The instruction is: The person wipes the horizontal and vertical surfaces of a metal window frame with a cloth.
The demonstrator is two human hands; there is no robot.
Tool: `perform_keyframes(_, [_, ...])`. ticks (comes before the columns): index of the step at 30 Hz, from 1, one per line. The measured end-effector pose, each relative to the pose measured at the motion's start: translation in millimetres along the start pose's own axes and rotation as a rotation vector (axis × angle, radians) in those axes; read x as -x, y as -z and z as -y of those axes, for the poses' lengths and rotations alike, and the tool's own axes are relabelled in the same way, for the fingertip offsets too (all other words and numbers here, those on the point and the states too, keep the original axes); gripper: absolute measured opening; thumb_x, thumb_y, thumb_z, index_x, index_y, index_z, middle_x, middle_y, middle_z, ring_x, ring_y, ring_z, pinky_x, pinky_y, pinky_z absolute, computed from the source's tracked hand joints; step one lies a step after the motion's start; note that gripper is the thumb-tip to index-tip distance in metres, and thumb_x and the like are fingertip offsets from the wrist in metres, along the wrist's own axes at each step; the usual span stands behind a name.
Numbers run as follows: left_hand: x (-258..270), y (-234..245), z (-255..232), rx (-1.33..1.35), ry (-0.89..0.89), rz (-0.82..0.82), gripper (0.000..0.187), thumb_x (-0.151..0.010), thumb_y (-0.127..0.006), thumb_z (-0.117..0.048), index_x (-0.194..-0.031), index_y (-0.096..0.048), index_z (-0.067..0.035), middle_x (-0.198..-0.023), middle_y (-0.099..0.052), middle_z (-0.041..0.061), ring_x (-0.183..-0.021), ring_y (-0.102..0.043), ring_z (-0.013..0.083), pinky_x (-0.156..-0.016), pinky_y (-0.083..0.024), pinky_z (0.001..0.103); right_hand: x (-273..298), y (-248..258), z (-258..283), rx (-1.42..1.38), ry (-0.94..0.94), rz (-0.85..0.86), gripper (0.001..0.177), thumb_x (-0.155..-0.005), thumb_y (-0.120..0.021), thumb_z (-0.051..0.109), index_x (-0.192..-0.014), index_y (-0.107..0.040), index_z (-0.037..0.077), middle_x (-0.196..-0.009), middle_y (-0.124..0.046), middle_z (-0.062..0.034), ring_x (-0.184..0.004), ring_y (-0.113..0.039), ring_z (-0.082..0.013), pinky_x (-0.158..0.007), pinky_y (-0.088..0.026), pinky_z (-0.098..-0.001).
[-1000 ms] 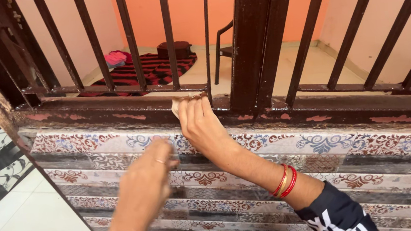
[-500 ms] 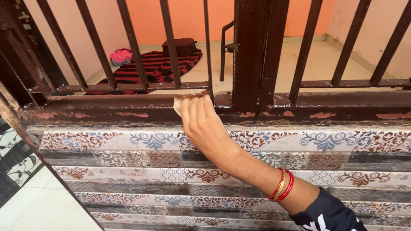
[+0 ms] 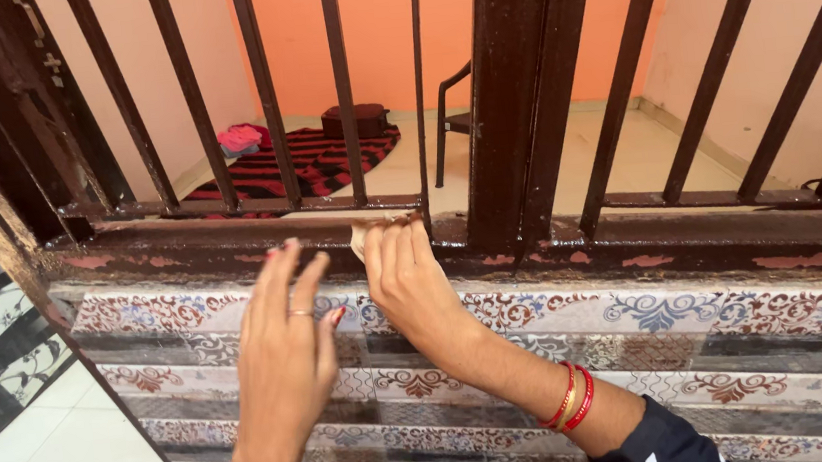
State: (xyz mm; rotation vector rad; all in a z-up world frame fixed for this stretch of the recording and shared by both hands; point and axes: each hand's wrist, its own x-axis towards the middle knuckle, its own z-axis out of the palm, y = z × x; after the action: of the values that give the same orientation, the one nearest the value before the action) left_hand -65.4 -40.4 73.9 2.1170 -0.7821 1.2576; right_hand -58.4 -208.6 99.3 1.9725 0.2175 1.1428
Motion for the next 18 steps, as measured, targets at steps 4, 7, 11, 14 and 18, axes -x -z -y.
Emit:
perform_keyframes(4, [-2.5,-18.9,33.0,-0.118,0.067,0.155,0.083,-0.081,-0.071,-0.021,-0.154,-0.034,-0.009,-0.16,-0.027,0.025,-0.145,-0.03,0.045,-0.108,-0.033,0.064,-1.5,2.8,-5.7,0.038,0.068,0.015,0.049,-0.083,-0.059,0.021,-0.118,-0.06,-0.013,-0.096,-0.064,-0.0172,-0.092,-0.064,-0.0281,-0.094,-0.05,-0.0429])
perform_keyframes(7, [2.1,-23.9,38.8,-0.242,0.071,0.251,0.09,-0.082,-0.07,-0.026,-0.159,-0.024,-0.012,-0.164,-0.019,0.022,-0.149,-0.024,0.0419,-0.108,-0.031,0.068,-4.1,-3.3,-4.3,-0.002,0.086,0.023,0.044,-0.084,-0.06,0.02,-0.114,-0.062,-0.012,-0.089,-0.064,-0.0145,-0.085,-0.065,-0.0258,-0.088,-0.052,-0.0419])
perform_keyframes(11, [4.7,-24.1,41.1,-0.348,0.084,0.326,0.096,-0.081,-0.069,-0.024,-0.163,-0.019,-0.016,-0.168,-0.013,0.02,-0.151,-0.019,0.0388,-0.108,-0.028,0.072,-12.5,-17.7,-3.6,-0.212,0.161,0.16,0.027,-0.091,-0.06,0.013,-0.106,-0.063,-0.01,-0.086,-0.064,-0.0135,-0.081,-0.066,-0.0267,-0.079,-0.054,-0.0417])
perform_keyframes(14, [4.1,-29.1,44.9,-0.296,0.072,0.313,0.096,-0.082,-0.07,-0.023,-0.163,-0.019,-0.013,-0.167,-0.011,0.022,-0.151,-0.017,0.0416,-0.108,-0.029,0.071,-26.4,-37.6,-6.3,-0.549,0.172,0.086,0.025,-0.096,-0.057,0.01,-0.114,-0.061,-0.008,-0.093,-0.067,-0.0165,-0.084,-0.069,-0.0289,-0.075,-0.056,-0.0414])
perform_keyframes(18, [6.6,-40.9,52.3,-0.28,0.05,0.316,0.093,-0.08,-0.07,-0.022,-0.156,-0.021,-0.002,-0.163,-0.009,0.027,-0.15,-0.016,0.0476,-0.109,-0.033,0.066,-48.7,-57.6,6.6,-0.913,0.204,-0.231,0.05,-0.092,-0.057,0.016,-0.135,-0.052,-0.01,-0.104,-0.068,-0.0223,-0.09,-0.07,-0.0342,-0.077,-0.056,-0.0409])
